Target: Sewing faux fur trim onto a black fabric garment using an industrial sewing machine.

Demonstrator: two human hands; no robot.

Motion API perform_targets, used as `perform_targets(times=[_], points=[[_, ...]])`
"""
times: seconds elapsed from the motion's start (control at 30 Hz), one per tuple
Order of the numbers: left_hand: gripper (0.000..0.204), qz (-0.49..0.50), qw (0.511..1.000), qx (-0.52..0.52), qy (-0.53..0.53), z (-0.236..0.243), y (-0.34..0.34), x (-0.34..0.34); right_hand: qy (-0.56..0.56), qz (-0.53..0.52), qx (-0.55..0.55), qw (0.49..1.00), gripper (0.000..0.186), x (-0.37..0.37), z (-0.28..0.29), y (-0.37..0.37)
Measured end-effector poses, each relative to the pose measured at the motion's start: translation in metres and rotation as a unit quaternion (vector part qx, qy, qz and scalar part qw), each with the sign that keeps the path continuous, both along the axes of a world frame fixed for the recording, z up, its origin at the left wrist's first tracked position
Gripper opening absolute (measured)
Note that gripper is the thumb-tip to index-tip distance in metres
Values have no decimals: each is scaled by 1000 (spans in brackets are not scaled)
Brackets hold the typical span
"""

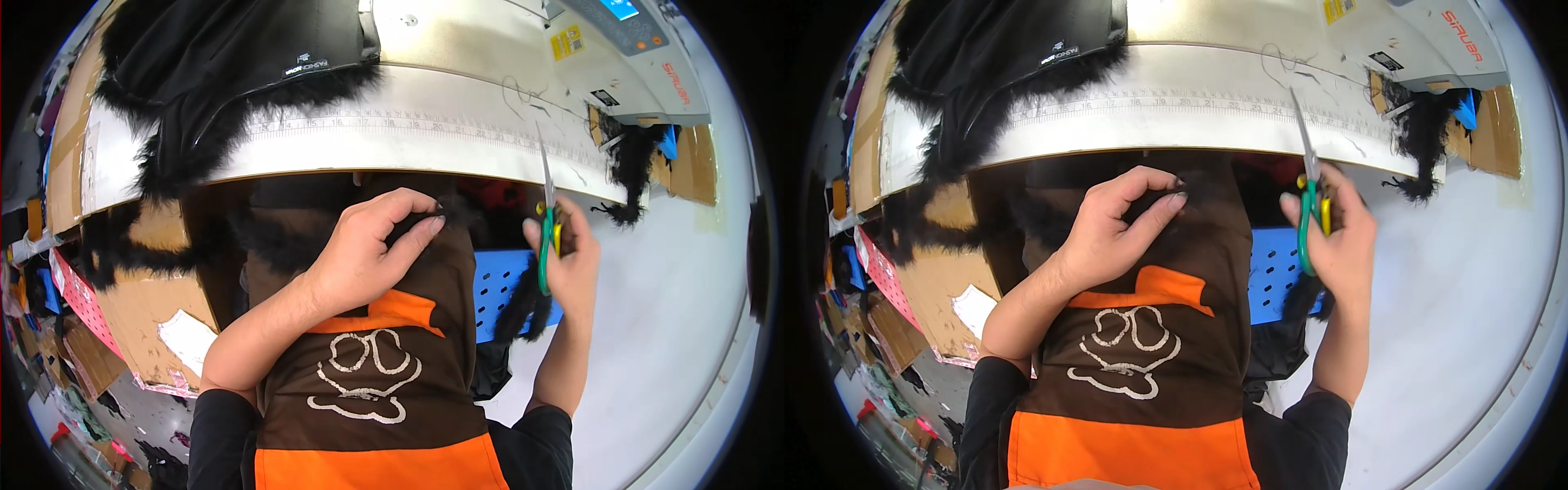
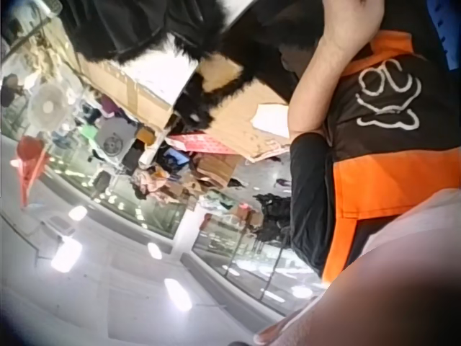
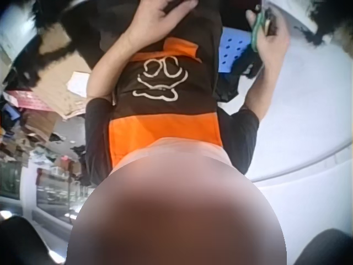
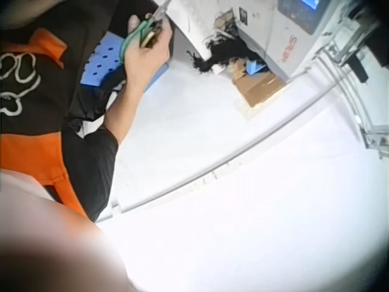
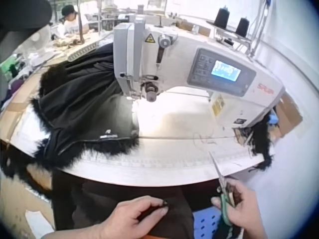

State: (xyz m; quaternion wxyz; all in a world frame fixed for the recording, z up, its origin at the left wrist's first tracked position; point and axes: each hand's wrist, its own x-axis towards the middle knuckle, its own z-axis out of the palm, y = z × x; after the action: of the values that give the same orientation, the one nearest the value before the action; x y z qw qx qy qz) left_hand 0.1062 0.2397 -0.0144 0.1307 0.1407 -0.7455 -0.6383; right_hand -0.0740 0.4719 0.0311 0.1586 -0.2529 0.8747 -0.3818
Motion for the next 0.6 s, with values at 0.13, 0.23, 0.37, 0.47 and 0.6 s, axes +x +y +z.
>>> perform_targets(times=[0.13,0.23,0.37,0.47,0.6], points=[[13,7,1000,2,21,-2,-1,1,117,-7,32,993,50,-30,11,-27],[14,11,997,-35,66,-5,-4,4,219,3,72,973,49,-56,9,-48],[17,18,991,-78,107,1,-4,5,322,26,110,940,39,-73,8,-70],[20,48,985,-126,108,13,-5,4,326,126,8,937,30,-43,9,-79],[24,110,965,-197,131,30,-8,4,-227,179,-196,937,44,42,-1,-89]])
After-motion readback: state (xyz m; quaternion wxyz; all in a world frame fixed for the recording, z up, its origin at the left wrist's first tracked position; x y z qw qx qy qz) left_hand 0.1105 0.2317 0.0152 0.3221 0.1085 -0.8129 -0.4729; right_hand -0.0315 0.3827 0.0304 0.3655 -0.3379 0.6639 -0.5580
